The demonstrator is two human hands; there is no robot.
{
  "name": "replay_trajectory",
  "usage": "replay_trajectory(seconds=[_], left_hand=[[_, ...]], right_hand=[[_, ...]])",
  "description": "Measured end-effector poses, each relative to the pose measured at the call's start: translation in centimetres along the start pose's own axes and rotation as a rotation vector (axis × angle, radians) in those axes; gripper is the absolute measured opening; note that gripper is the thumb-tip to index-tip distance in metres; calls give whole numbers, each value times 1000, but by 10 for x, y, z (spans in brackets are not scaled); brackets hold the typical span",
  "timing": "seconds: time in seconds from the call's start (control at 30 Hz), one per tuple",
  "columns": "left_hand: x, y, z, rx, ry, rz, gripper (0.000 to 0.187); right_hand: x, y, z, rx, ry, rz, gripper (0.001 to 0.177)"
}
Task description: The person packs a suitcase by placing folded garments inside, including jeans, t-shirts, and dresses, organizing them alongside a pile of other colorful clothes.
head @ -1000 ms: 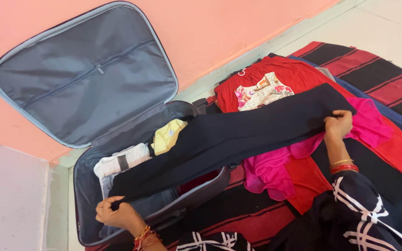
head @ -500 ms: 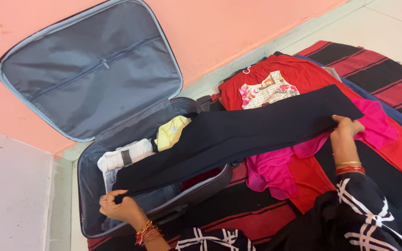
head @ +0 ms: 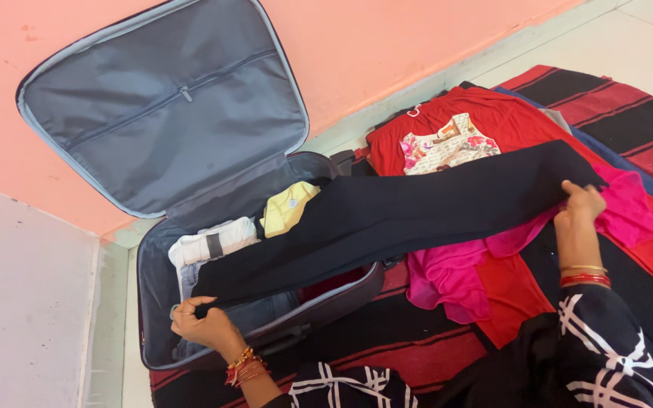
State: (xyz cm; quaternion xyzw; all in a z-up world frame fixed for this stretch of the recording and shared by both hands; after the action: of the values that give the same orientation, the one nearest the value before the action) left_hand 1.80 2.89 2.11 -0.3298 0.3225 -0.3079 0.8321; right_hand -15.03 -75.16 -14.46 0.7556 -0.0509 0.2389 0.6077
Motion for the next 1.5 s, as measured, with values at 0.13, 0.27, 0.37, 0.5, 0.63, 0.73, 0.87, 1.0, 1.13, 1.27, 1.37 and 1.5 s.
replay_trajectory(seconds=[0.13,0.27,0.37,0.5,0.63,0.73,0.87,1.0,1.13,1.27,1.37,1.5], left_hand=[[1,4,1,-16,-2,10,32],[1,4,0,2,-3,-11,31],[0,1,2,66,15,34,29],[0,0,1,41,4,26,31],[-1,-4,2,60,1,46,30],[-1,-4,3,18,1,24,30],[-2,-7,3,10,-4,-23,31],[-2,-7,3,-3,3,-24,32],[-3,-8,3,33,-4,-27,32],[-2,-5,3,-5,-20,-25,32],[-2,-4,5,-2,-33,11,31],[-3,-6,3,16,-30,-3,32]], right_hand=[[32,20,-17,-412,193,-247,23],[97,17,-64,-387,653,-170,24],[138,2,-111,-287,988,-300,22],[170,-22,-174,-118,1485,-523,23],[175,-35,-201,-122,1657,-806,25],[175,-30,-203,-17,1663,-751,26],[171,-12,-205,92,1676,-726,34],[168,-5,-199,90,1639,-766,38],[164,-10,-194,-80,1594,-928,48],[160,-12,-200,-621,1431,-1321,59],[150,-4,-202,-793,1211,-1571,60],[120,13,-195,-854,833,-1696,71]])
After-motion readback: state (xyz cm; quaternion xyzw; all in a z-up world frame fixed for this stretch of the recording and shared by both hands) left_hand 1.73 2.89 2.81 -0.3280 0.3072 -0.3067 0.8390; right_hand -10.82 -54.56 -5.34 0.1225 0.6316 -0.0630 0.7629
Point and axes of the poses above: each hand's wrist, its own z-axis towards the middle knuckle, its own x-axis out of the palm, y = z × x, the point moved 5 cm from there along z, towards the middle knuckle, and after that the axes turned 12 degrees about y, right-handed, at the moved point
